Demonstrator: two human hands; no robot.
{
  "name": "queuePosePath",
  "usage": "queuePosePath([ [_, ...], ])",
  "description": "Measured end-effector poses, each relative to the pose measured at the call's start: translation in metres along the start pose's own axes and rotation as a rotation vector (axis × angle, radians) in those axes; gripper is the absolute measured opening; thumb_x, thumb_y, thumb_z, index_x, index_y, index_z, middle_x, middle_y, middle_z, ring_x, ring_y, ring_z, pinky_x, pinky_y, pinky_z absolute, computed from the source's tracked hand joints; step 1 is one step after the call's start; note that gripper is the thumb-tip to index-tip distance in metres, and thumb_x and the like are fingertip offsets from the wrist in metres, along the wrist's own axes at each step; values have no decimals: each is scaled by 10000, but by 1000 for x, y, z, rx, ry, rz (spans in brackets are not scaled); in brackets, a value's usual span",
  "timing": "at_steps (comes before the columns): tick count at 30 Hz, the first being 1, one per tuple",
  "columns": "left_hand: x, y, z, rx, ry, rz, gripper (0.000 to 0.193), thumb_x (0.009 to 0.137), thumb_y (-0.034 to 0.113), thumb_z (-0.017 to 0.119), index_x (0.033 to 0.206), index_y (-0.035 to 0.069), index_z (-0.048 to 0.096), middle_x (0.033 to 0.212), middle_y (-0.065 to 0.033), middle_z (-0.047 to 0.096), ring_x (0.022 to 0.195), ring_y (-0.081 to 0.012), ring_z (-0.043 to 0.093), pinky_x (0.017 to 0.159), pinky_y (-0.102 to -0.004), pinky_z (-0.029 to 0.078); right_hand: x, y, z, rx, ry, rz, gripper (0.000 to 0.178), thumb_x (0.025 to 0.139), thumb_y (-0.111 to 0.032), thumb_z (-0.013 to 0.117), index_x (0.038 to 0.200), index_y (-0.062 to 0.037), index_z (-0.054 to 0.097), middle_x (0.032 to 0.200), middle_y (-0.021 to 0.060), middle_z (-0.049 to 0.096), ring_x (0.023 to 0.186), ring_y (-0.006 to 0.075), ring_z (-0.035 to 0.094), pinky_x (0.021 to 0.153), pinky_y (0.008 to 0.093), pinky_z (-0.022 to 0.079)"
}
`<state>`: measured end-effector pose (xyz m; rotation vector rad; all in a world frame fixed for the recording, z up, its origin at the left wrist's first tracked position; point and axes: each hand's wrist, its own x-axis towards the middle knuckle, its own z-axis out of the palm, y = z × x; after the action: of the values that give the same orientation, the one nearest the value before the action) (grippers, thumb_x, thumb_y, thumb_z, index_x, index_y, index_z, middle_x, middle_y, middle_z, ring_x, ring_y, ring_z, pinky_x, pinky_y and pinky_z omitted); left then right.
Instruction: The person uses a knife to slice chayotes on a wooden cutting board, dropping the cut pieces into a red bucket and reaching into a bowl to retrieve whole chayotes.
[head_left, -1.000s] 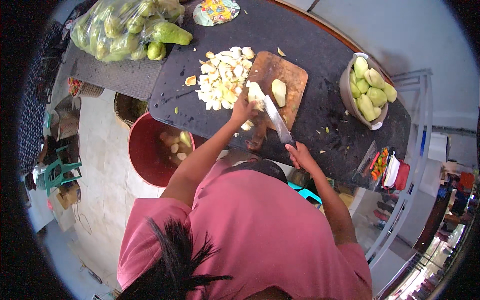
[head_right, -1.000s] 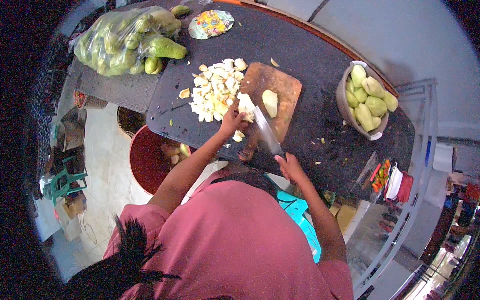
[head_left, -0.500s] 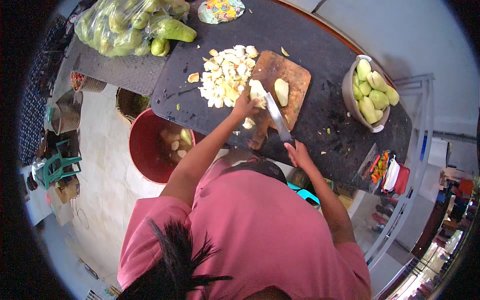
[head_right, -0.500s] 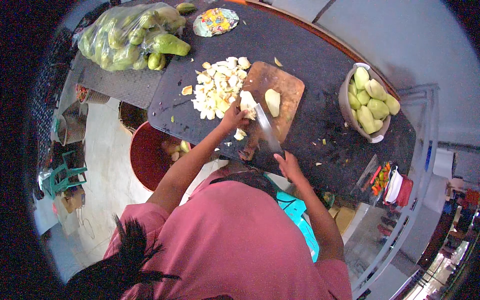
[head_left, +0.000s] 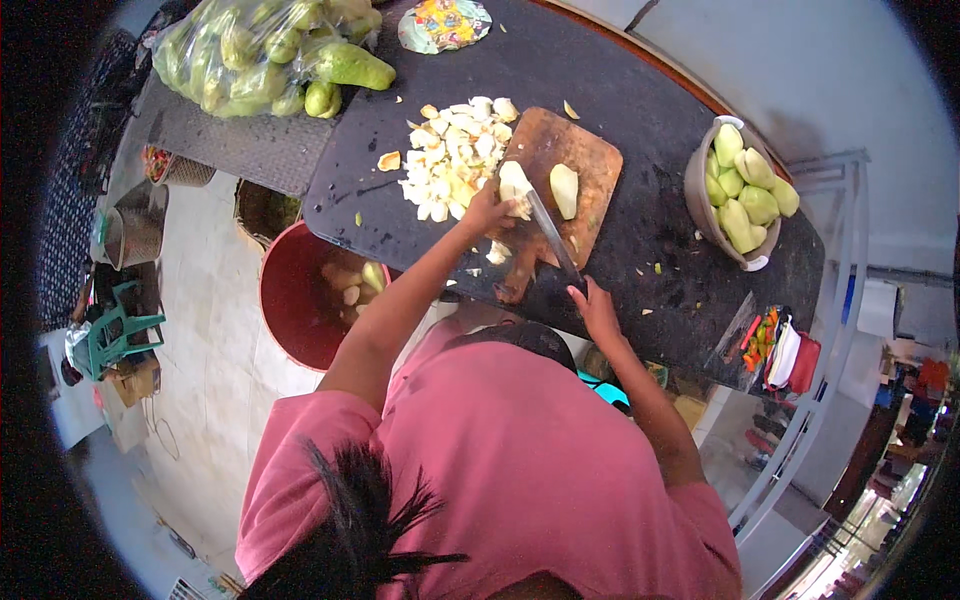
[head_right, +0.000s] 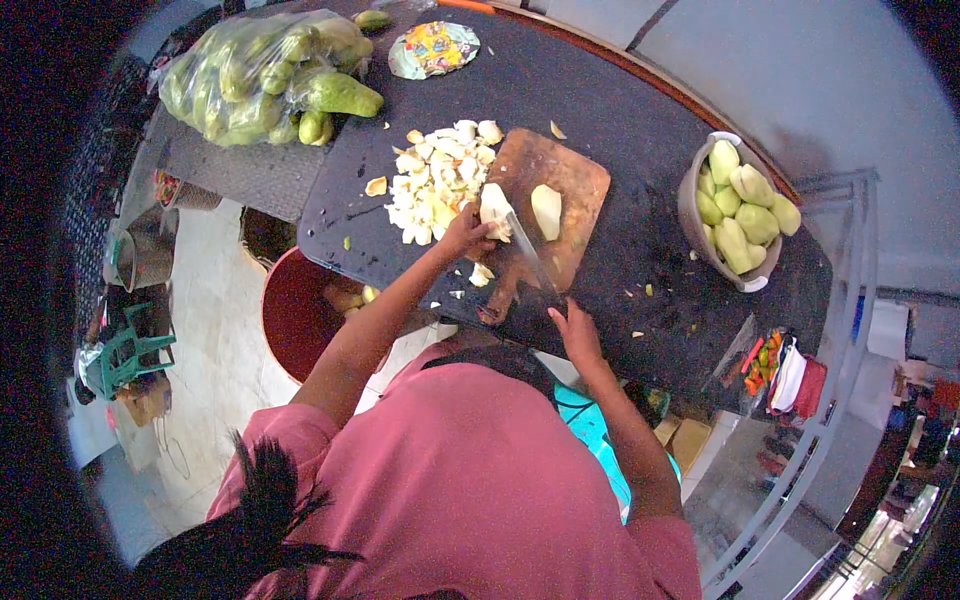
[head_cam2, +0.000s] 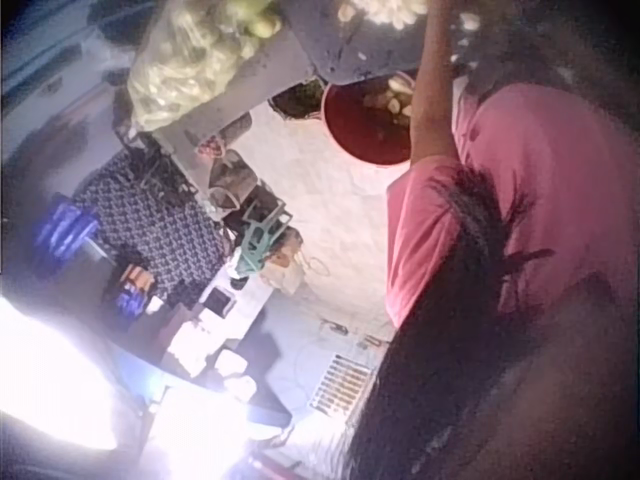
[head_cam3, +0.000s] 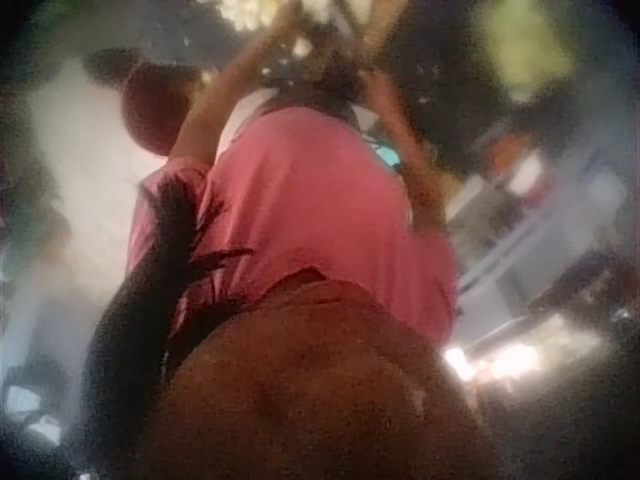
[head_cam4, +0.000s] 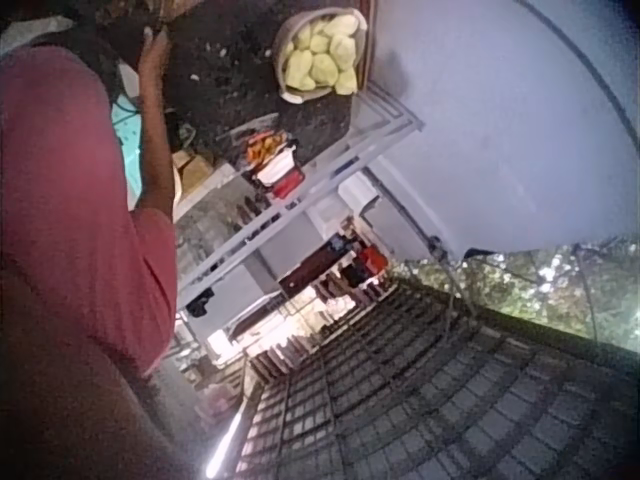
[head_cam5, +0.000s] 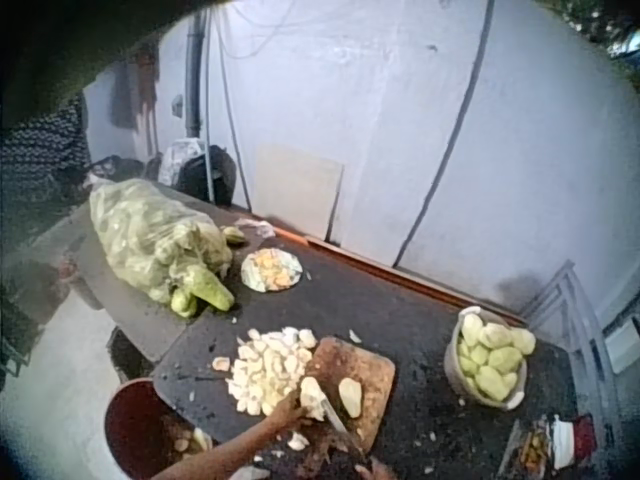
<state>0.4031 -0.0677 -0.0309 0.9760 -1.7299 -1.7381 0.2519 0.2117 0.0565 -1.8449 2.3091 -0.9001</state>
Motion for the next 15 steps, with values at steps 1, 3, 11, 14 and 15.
queuePosePath([
  [1, -1, -19, -6, 231, 33, 183, 501, 882, 114, 639, 1278, -61, 386, 1014, -183, 610, 772, -233, 675, 575, -349, 584, 2, -10, -2, 210, -156, 185, 309, 943, -349, 579, 888, -59, 486, 551, 19, 445, 363, 121, 422, 322, 300, 325],
  [3, 1, -6, 3, 39, -24, 7, 484, 883, 120, 640, 1261, -60, 397, 1016, -191, 613, 788, -241, 676, 583, -352, 584, 5, -21, -16, 393, -291, 409, 310, 946, -346, 576, 875, -60, 481, 547, 17, 441, 363, 123, 424, 324, 302, 331],
  [11, 2, 10, 0, -85, -69, -160, 454, 889, 104, 631, 1236, -61, 390, 1044, -190, 609, 817, -252, 680, 609, -347, 592, 36, -28, -50, 909, -759, 1097, 312, 947, -348, 570, 845, -69, 479, 546, 9, 433, 388, 126, 438, 337, 288, 334],
  [14, -2, 26, 2, -210, -134, -207, 437, 912, 154, 638, 1206, -36, 377, 1087, -176, 551, 918, -266, 644, 675, -375, 623, 31, -9, -40, 575, -694, 851, 374, 928, -387, 593, 925, -18, 537, 642, 135, 579, 485, 239, 578, 423, 366, 444],
  [15, -3, 24, 0, -250, -133, -200, 454, 906, 167, 649, 1206, -37, 376, 1083, -171, 553, 916, -259, 639, 676, -372, 622, 26, -7, -36, 577, -699, 845, 374, 928, -387, 593, 925, -18, 537, 642, 135, 579, 485, 239, 578, 423, 366, 444],
])
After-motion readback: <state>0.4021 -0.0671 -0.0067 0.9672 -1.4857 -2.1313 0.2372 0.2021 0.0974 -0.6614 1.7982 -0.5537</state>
